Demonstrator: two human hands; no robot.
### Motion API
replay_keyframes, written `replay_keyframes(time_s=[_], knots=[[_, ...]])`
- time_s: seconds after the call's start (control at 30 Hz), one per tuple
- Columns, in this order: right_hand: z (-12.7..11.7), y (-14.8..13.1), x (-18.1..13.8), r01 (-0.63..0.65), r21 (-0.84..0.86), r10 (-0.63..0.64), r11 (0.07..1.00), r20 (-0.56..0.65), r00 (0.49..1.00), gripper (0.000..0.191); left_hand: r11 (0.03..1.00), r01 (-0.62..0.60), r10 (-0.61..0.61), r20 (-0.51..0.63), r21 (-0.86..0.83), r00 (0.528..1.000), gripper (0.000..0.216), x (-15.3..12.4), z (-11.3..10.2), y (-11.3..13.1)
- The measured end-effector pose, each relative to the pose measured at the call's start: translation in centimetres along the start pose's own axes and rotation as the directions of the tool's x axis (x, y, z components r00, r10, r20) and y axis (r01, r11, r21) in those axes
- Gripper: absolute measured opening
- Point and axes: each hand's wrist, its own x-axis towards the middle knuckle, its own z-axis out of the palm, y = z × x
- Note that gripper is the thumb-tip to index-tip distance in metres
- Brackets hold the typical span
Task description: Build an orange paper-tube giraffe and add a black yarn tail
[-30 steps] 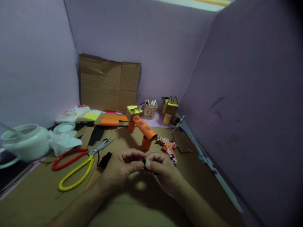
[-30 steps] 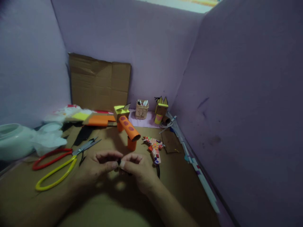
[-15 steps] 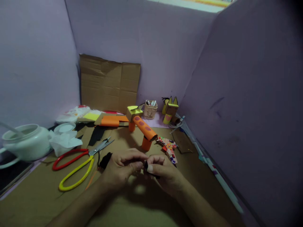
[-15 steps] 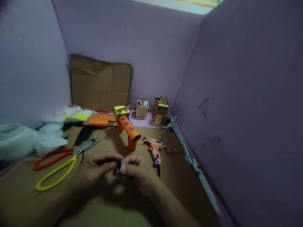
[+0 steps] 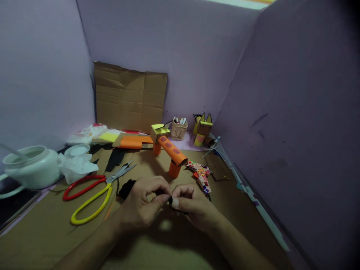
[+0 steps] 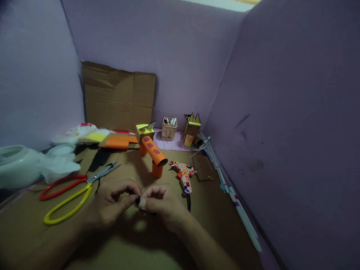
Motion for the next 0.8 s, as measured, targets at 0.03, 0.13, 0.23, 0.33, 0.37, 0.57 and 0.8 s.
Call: replay_keyframes(time_s=[0.03,0.13,0.23,0.33,0.37,0.57,0.8], knots=[[0.0,0.1,0.0,0.033,-0.030,-0.034,0.999,-0.022,0.999,0.025,1.000,0.018,-0.017,-0.025,0.013,1.000,0.011,0.0,0.1,0.0],[0.1,0.4,0.0,0.202,-0.227,-0.228,0.953,-0.096,0.969,0.020,0.994,0.110,-0.112,-0.087,-0.027,0.990,0.011,0.0,0.5,0.2],[0.2,0.5,0.0,0.339,-0.462,-0.450,0.819,-0.153,0.880,0.012,0.957,0.236,-0.253,-0.089,-0.166,0.963,0.013,0.2,0.9,0.5],[0.3,0.5,-0.1,0.375,-0.611,-0.589,0.697,-0.191,0.785,0.010,0.883,0.352,-0.390,-0.070,-0.309,0.918,0.015,0.3,1.3,0.9],[0.4,0.5,-0.2,0.375,-0.649,-0.622,0.662,-0.196,0.759,0.011,0.860,0.375,-0.421,-0.065,-0.345,0.905,0.015,0.4,1.4,1.0],[0.3,0.4,-0.3,0.375,-0.777,-0.691,0.506,-0.105,0.715,0.011,0.757,0.466,-0.522,0.005,-0.457,0.853,0.016,0.6,1.3,0.8],[0.0,0.4,0.1,0.334,-0.531,-0.488,0.779,-0.177,0.855,0.006,0.732,0.467,-0.485,0.102,-0.496,0.868,0.016,0.4,0.9,0.8]])
